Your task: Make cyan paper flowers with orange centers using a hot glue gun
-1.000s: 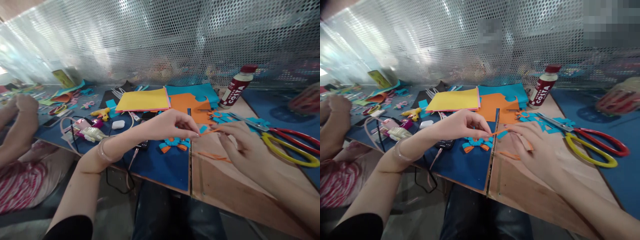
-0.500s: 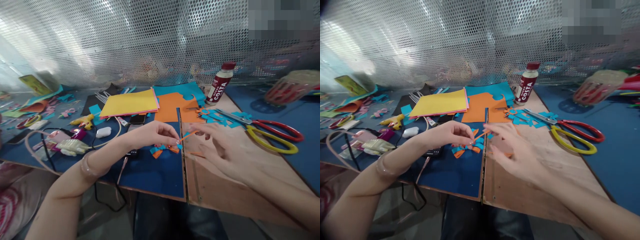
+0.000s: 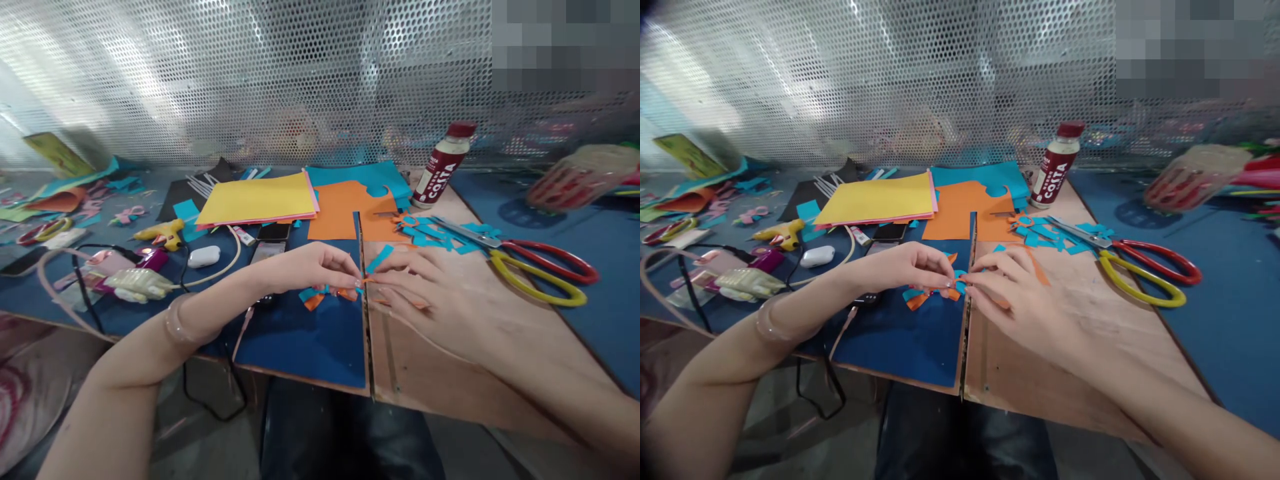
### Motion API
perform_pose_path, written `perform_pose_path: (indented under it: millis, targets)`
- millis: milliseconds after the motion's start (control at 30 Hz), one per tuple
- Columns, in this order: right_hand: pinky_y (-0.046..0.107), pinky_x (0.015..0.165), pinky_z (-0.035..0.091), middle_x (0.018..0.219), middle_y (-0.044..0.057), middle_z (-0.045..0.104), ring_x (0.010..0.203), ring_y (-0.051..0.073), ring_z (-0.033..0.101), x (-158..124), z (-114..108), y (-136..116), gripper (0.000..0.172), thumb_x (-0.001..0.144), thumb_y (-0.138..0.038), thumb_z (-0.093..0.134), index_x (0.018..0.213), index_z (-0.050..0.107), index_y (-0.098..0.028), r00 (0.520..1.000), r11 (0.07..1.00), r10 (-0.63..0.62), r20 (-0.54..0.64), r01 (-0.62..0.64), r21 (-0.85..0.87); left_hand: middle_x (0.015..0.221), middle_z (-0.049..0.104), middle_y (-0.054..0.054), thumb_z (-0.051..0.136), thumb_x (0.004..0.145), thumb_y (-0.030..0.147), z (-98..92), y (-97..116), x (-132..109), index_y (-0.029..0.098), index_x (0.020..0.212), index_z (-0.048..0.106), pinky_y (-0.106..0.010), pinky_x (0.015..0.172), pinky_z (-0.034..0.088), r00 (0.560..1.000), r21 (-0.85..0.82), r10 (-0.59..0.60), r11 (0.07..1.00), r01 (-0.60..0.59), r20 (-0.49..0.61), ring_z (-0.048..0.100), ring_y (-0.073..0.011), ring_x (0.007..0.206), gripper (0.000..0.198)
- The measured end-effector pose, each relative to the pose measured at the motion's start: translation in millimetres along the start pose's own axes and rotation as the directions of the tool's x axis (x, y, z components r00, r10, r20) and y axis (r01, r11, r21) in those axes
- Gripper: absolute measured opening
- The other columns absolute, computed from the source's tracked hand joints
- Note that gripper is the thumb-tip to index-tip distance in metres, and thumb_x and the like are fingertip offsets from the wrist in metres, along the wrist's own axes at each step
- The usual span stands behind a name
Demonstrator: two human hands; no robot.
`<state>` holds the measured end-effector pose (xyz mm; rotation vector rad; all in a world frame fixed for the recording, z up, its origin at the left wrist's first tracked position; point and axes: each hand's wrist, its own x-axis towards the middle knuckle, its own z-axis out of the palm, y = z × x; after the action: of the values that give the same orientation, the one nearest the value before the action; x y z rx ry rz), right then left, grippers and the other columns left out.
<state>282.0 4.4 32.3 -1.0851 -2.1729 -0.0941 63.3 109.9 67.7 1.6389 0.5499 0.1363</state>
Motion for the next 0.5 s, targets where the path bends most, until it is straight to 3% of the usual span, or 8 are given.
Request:
perform_pose_path:
  millis: [133,233,500]
  targets:
    - [0.040,0.087,0.045,0.100,0.005,0.065,0.097,0.019,0.056,1.9,-3.5,-7.8,0.018,0.099,-0.027,0.051,0.096,0.068,-0.023,0.965,0.937,0.233,0.118,-0.256,0.240,0.084,0.074,-0.004,0.071,0.084,0.025,0.5,-0.7,0.8,0.015,0.092,0.070,-0.019,0.068,0.051,1.000,0.001,-0.012,1.000,0.012,0.026,0.068,-0.0098,0.077,0.012]
    - [0.040,0.084,0.045,0.096,0.004,0.065,0.095,0.020,0.058,2.7,-5.1,-9.4,0.019,0.097,-0.035,0.054,0.090,0.069,-0.025,0.932,0.869,0.319,0.174,-0.361,0.339,0.083,0.074,-0.003,0.072,0.083,0.025,1.1,-1.2,0.0,0.015,0.092,0.071,-0.019,0.064,0.050,0.999,-0.015,0.001,1.000,0.000,0.047,0.067,-0.0093,0.074,0.013]
    - [0.040,0.081,0.046,0.093,0.006,0.066,0.091,0.020,0.058,0.6,-1.9,-5.4,0.014,0.093,-0.031,0.060,0.089,0.071,-0.024,0.972,0.919,0.201,0.120,-0.229,0.321,0.088,0.077,-0.008,0.073,0.080,0.022,3.7,-2.5,-2.0,0.014,0.090,0.071,-0.019,0.062,0.052,0.996,-0.071,0.006,0.997,0.000,0.084,0.071,-0.0117,0.075,0.013]
